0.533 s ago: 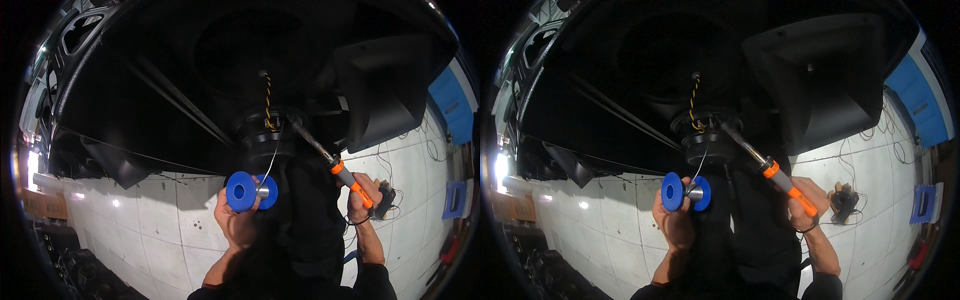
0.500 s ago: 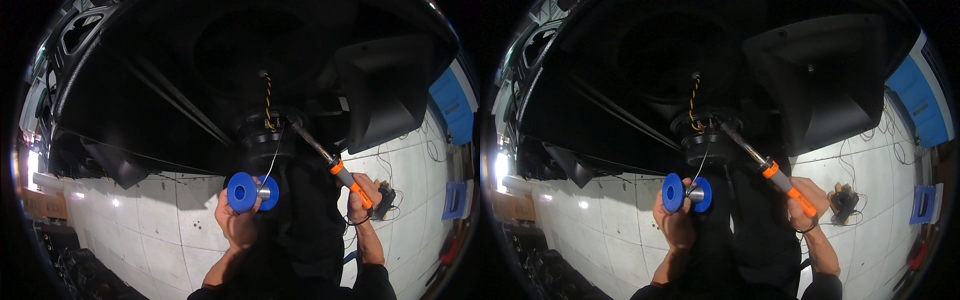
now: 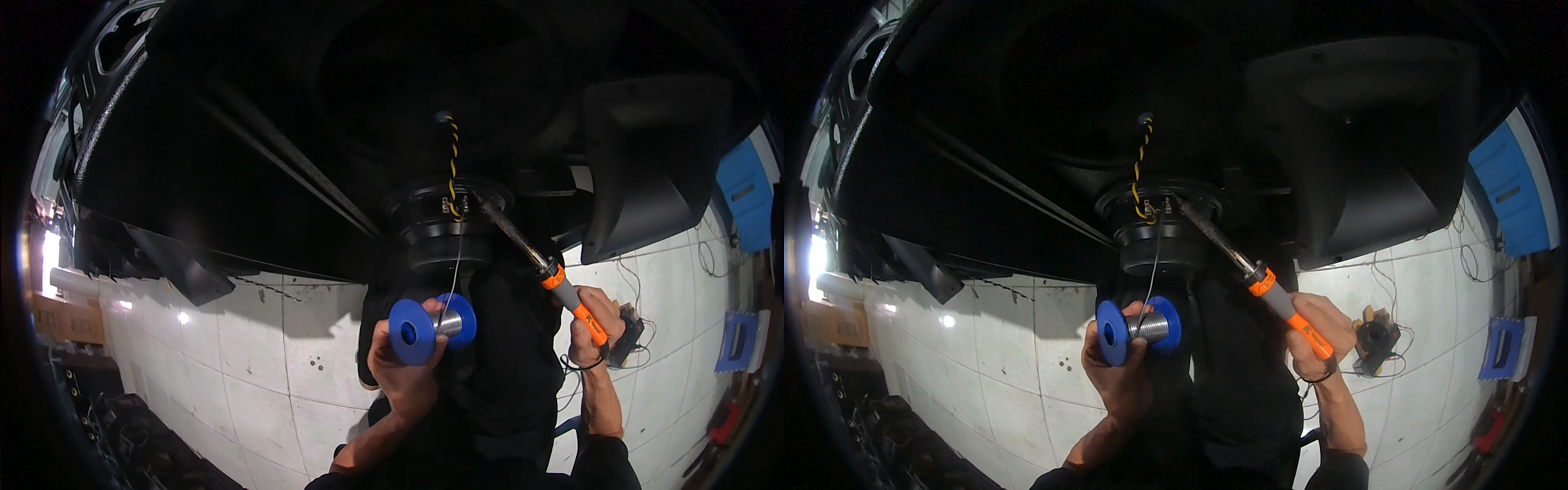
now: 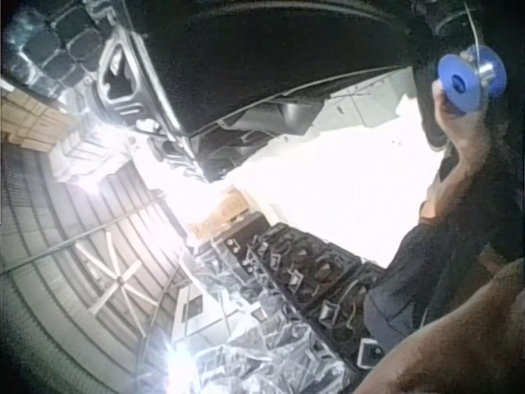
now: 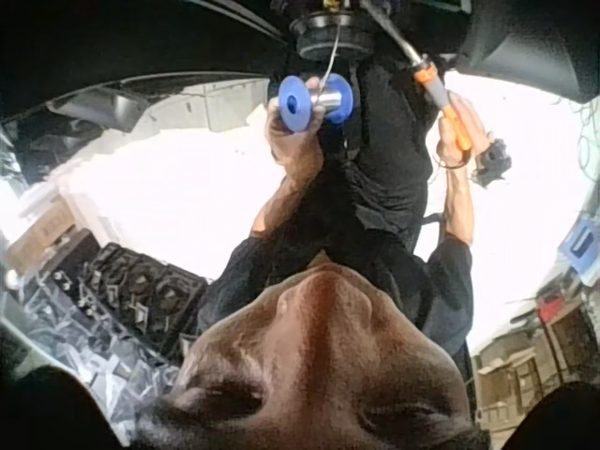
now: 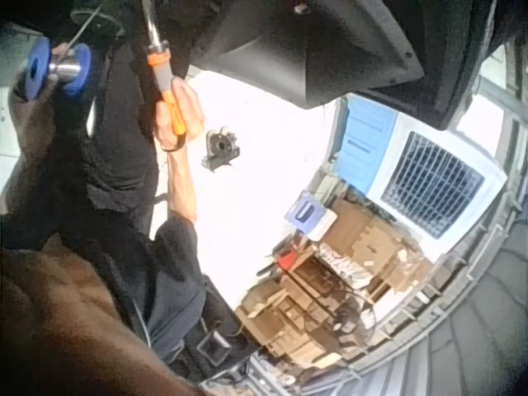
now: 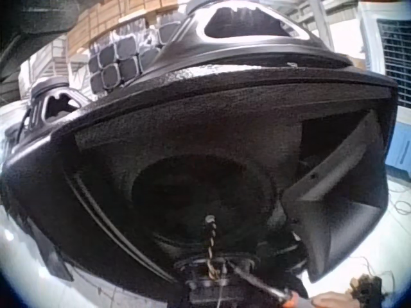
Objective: The person installs a speaker into a black plastic enclosure. They use a soldering iron and solder to connect wires to the speaker terminals, then place the speaker into the enclosure and attach a cover.
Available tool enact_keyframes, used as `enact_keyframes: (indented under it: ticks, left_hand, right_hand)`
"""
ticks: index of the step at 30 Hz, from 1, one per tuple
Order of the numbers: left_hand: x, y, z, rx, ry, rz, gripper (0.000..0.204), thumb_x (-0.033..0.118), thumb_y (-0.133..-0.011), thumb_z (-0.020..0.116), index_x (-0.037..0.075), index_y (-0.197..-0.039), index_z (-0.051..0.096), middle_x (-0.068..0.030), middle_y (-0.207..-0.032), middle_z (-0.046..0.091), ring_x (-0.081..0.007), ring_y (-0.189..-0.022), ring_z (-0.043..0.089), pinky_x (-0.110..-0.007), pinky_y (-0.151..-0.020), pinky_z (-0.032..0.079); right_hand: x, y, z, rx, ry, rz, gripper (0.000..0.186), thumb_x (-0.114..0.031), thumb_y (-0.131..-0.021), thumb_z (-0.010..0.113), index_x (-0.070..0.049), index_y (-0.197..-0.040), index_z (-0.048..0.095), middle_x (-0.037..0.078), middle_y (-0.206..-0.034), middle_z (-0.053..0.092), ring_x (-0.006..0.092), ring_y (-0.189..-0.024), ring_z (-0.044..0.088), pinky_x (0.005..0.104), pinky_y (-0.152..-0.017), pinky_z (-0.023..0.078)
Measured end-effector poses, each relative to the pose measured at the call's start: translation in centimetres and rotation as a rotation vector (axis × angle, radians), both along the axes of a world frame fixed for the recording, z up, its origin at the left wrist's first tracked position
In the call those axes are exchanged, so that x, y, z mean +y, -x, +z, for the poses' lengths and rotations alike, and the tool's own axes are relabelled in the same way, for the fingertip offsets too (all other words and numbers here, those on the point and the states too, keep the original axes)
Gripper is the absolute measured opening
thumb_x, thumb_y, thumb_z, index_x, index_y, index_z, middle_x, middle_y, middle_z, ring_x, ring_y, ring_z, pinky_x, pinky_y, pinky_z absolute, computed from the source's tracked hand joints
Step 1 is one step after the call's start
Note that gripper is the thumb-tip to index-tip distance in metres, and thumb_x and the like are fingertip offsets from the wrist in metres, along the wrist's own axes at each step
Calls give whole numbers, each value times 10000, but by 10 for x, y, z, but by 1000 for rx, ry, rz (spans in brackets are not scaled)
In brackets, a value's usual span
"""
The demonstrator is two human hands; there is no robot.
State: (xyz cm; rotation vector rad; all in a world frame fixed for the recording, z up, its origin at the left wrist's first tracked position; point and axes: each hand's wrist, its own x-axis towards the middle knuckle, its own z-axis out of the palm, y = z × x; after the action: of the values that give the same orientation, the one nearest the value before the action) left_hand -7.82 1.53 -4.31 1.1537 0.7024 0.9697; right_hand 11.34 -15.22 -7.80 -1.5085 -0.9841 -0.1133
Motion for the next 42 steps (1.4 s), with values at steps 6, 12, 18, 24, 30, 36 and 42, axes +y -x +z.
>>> enact_keyframes:
  ticks: [6,12,18,24,30,36,42]
  left_hand:
    - [-5,-7,4,6,35,-11,317,-122,-800,693,27,-1063,597,-230,-1192,696,-308,-1150,681,-507,-1107,458]
    - [-8,-9,2,-44,91,19,344,-162,-771,675,28,-1047,597,-237,-1193,696,-314,-1155,681,-519,-1118,448]
    - [-7,-8,-2,-61,77,11,342,-151,-773,688,33,-1048,600,-235,-1189,698,-320,-1152,683,-529,-1121,441]
    - [-8,-8,-2,-85,120,22,333,-124,-773,718,40,-1038,602,-227,-1189,697,-312,-1154,681,-528,-1119,442]
    - [-7,-10,-3,-98,102,21,312,-102,-787,727,41,-1034,602,-222,-1183,695,-308,-1143,684,-522,-1118,446]
    - [-6,-10,-3,-102,124,24,318,-106,-780,732,37,-1032,602,-230,-1181,693,-311,-1141,684,-521,-1116,449]
    - [-6,-9,-3,-82,121,21,310,-100,-784,734,38,-1026,600,-234,-1178,692,-315,-1143,682,-527,-1120,451]
  right_hand:
    - [0,-5,-4,-8,12,34,429,-297,-892,731,72,-1109,705,275,-981,717,344,-848,728,356,-747,583]
    - [0,-6,-3,-28,27,43,425,-295,-897,731,62,-1126,706,278,-989,717,348,-856,730,357,-750,586]
    - [1,-7,-2,-30,23,52,417,-282,-895,738,62,-1130,706,280,-997,717,350,-866,730,359,-762,586]
    - [1,-6,-2,-20,29,62,415,-271,-886,751,73,-1115,710,279,-1003,718,348,-876,732,361,-775,588]
    - [3,-7,0,-25,29,73,409,-253,-880,754,78,-1115,711,282,-1015,719,348,-888,734,364,-786,588]
    - [4,-9,1,-27,26,78,409,-247,-874,757,77,-1118,711,282,-1016,720,344,-886,734,357,-788,586]
    - [4,-9,2,-25,38,78,405,-245,-868,762,73,-1115,714,281,-1015,719,341,-883,733,354,-785,585]
